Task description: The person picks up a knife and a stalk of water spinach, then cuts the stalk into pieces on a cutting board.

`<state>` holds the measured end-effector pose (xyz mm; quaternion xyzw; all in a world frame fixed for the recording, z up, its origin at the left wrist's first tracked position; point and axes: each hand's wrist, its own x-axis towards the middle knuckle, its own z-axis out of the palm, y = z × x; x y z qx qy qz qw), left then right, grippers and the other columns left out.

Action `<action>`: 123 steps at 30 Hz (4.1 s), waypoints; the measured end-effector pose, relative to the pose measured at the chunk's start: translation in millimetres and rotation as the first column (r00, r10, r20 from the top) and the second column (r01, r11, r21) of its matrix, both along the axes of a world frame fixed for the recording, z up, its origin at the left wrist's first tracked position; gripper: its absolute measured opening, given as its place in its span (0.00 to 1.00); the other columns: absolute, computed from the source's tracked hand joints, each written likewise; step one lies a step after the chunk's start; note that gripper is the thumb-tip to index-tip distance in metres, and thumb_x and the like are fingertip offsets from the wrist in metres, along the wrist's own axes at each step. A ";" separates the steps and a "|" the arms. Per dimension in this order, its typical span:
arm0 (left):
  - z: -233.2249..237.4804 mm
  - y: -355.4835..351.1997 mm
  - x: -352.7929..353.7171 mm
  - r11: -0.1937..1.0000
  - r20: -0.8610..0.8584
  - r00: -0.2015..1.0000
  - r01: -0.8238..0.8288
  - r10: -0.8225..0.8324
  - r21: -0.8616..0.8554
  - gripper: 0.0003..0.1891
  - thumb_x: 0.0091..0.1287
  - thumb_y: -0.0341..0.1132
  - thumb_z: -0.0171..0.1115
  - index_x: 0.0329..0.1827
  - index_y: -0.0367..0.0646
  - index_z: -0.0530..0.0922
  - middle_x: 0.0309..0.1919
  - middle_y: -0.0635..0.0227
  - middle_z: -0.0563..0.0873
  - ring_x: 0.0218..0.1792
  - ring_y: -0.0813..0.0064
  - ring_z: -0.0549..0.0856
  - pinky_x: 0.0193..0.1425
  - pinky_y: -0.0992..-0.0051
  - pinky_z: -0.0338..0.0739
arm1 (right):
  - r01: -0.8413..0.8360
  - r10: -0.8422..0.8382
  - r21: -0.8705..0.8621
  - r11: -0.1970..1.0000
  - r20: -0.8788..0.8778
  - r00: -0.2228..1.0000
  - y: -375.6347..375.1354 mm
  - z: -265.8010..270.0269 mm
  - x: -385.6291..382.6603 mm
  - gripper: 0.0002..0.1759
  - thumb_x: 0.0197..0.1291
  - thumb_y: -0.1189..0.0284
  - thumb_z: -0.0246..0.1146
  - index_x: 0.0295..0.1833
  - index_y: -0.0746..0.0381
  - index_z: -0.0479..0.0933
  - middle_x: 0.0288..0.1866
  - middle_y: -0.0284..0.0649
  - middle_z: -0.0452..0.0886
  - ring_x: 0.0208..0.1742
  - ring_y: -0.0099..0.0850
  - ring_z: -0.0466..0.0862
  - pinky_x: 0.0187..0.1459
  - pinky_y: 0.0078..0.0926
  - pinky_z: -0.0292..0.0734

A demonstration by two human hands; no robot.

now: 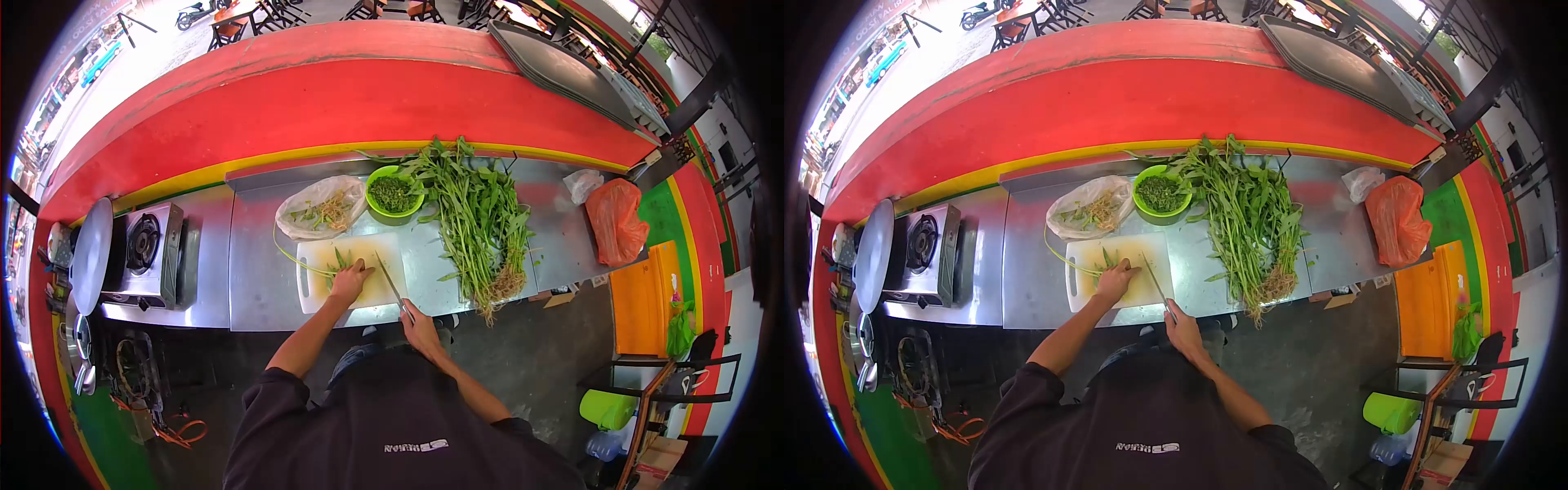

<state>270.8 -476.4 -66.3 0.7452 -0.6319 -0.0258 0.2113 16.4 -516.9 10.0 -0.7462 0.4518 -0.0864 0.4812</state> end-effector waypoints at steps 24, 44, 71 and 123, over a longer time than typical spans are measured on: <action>7.3 1.0 0.0 0.999 -0.064 0.997 -0.037 0.037 0.007 0.12 0.64 0.30 0.59 0.46 0.51 0.87 0.39 0.66 0.81 0.38 0.59 0.87 0.45 0.60 0.83 | -0.207 0.179 -0.236 0.949 -0.136 0.974 2.2 -10.4 -2.4 0.24 0.72 0.65 0.58 0.71 0.57 0.73 0.34 0.63 0.83 0.37 0.60 0.85 0.41 0.55 0.79; -0.1 -8.5 -2.3 0.999 -0.184 0.982 -0.053 0.051 -0.007 0.12 0.64 0.27 0.59 0.47 0.47 0.87 0.42 0.66 0.85 0.45 0.61 0.87 0.50 0.62 0.83 | -0.055 0.053 -0.044 0.998 -0.030 0.998 8.3 1.3 -9.9 0.25 0.71 0.63 0.60 0.71 0.58 0.74 0.45 0.63 0.85 0.50 0.60 0.85 0.50 0.44 0.81; -2.1 -5.8 3.6 0.999 -0.119 0.993 0.030 -0.027 0.020 0.14 0.62 0.26 0.58 0.47 0.49 0.88 0.42 0.66 0.84 0.48 0.63 0.86 0.53 0.62 0.82 | -0.024 0.031 -0.078 0.997 0.091 0.995 7.7 -11.6 0.9 0.24 0.72 0.64 0.59 0.71 0.58 0.73 0.44 0.64 0.84 0.51 0.59 0.85 0.48 0.43 0.81; 4.6 -3.6 1.2 1.000 -0.314 0.949 -0.027 0.025 -0.003 0.11 0.64 0.26 0.62 0.46 0.46 0.89 0.41 0.62 0.86 0.47 0.59 0.87 0.51 0.62 0.83 | -0.089 0.071 -0.162 0.983 -0.116 0.991 10.7 -11.0 23.1 0.22 0.76 0.59 0.53 0.68 0.56 0.76 0.36 0.62 0.84 0.39 0.61 0.85 0.43 0.53 0.79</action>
